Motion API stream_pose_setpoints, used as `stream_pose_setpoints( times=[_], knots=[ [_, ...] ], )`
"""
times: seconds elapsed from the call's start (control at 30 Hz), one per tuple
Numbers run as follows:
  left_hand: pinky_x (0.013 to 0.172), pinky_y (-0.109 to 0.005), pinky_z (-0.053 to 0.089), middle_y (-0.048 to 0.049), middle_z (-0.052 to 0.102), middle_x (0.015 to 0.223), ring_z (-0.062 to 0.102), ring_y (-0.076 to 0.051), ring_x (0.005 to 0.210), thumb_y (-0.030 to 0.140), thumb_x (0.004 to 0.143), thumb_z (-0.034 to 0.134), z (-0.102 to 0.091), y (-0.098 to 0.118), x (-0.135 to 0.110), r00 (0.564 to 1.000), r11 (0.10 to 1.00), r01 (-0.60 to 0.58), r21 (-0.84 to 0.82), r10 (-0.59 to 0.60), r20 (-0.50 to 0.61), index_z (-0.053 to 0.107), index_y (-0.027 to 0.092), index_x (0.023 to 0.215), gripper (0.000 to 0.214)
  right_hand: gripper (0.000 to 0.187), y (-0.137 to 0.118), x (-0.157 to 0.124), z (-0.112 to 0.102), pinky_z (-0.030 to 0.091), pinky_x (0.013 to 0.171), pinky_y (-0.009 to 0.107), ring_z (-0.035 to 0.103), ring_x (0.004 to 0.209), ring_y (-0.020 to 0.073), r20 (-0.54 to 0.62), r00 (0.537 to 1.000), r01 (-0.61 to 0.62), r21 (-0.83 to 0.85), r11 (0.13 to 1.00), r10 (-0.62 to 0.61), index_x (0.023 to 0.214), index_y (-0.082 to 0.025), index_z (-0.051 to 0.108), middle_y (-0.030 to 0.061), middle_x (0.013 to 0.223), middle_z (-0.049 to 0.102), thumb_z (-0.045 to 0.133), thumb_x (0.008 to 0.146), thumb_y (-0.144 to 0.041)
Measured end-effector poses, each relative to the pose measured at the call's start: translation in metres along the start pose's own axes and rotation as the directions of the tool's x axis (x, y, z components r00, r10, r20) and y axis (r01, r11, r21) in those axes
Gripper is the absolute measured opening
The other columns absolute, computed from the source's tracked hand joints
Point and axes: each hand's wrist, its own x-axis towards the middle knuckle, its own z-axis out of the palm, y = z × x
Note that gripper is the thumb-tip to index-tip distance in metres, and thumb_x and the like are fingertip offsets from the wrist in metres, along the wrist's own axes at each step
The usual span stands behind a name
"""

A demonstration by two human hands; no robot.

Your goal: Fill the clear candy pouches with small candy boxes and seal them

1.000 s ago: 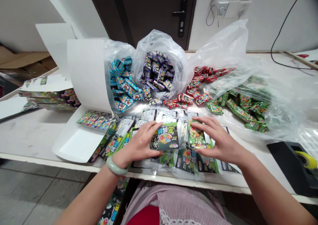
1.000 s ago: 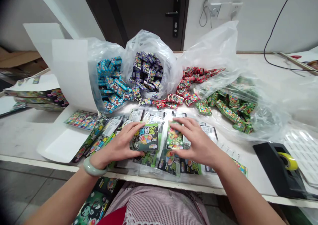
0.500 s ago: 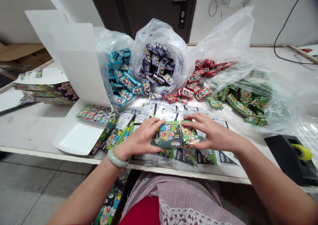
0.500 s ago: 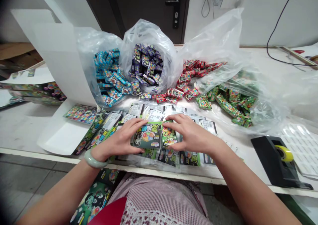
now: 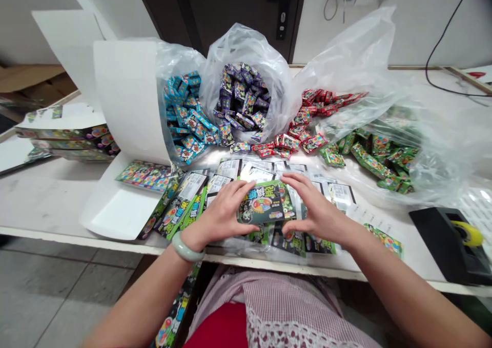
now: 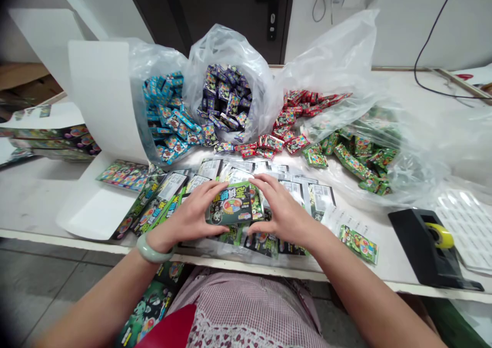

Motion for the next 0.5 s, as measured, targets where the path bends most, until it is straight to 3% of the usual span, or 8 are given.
stream_pose_setpoints(
  times=[0.07, 0.13, 0.23, 0.3, 0.37, 0.5],
  knots=[
    [0.106, -0.053, 0.039, -0.0159, 0.044, 0.135, 0.043, -0.034, 0.126, 0.050, 0.069, 0.076, 0.001, 0.000, 0.000, 0.999, 0.999, 0.016, 0.032, -0.015, -0.035, 0.028, 0.021, 0.146, 0.095, 0.067, -0.008, -0.005, 0.008, 0.039, 0.104, 0.052, 0.047, 0.123, 0.0287, -0.086, 0.995, -0.041, 0.000, 0.999, 0.040, 0.140, -0.024, 0.036, 0.0134, 0.129, 0.054, 0.067, 0.084, -0.043],
    [0.106, -0.053, 0.040, -0.0157, 0.044, 0.136, 0.043, -0.035, 0.126, 0.049, 0.069, 0.076, 0.002, -0.001, 0.001, 0.999, 0.999, 0.016, 0.045, -0.015, -0.044, 0.027, 0.021, 0.146, 0.095, 0.049, -0.014, -0.006, 0.014, 0.041, 0.100, 0.051, 0.051, 0.117, 0.0271, -0.095, 0.994, -0.047, 0.001, 0.999, 0.047, 0.137, -0.025, 0.042, 0.0111, 0.120, 0.061, 0.058, 0.092, -0.036],
    [0.106, -0.053, 0.040, -0.0146, 0.043, 0.137, 0.043, -0.035, 0.127, 0.049, 0.071, 0.075, 0.001, -0.007, 0.002, 0.998, 0.999, 0.030, 0.037, -0.028, -0.048, 0.025, 0.023, 0.147, 0.093, 0.038, 0.002, 0.008, 0.008, 0.044, 0.096, 0.045, 0.057, 0.111, 0.0236, -0.083, 0.994, -0.063, 0.067, 0.996, 0.068, 0.133, -0.025, 0.047, 0.0090, 0.117, 0.065, 0.049, 0.096, -0.034],
    [0.106, -0.054, 0.040, -0.0140, 0.042, 0.137, 0.043, -0.035, 0.126, 0.050, 0.074, 0.072, -0.003, -0.013, 0.001, 0.995, 0.996, 0.077, 0.045, -0.073, -0.070, 0.024, 0.025, 0.147, 0.091, 0.031, 0.035, 0.025, -0.009, 0.046, 0.092, 0.040, 0.062, 0.102, 0.0203, -0.161, 0.967, -0.199, 0.010, 0.980, 0.198, 0.126, -0.024, 0.054, 0.0065, 0.109, 0.068, 0.041, 0.099, -0.033],
    [0.106, -0.055, 0.039, -0.0134, 0.041, 0.138, 0.043, -0.035, 0.127, 0.050, 0.076, 0.071, -0.009, -0.019, -0.002, 0.989, 0.991, 0.121, 0.062, -0.115, -0.093, 0.023, 0.026, 0.147, 0.089, 0.029, 0.079, 0.046, -0.032, 0.044, 0.092, 0.036, 0.060, 0.104, 0.0209, -0.283, 0.876, -0.464, -0.272, 0.843, 0.391, 0.113, -0.021, 0.062, 0.0080, 0.112, 0.067, 0.040, 0.098, -0.034],
    [0.106, -0.054, 0.041, -0.0124, 0.041, 0.138, 0.044, -0.035, 0.127, 0.051, 0.076, 0.070, -0.014, -0.025, -0.011, 0.988, 0.989, 0.119, 0.084, -0.110, -0.105, 0.021, 0.028, 0.148, 0.090, 0.040, 0.151, 0.081, -0.055, 0.031, 0.097, 0.051, 0.047, 0.117, 0.0369, -0.407, 0.778, -0.623, -0.403, 0.670, 0.478, 0.111, -0.008, 0.063, 0.0234, 0.119, 0.060, 0.062, 0.085, -0.039]
  ],
)
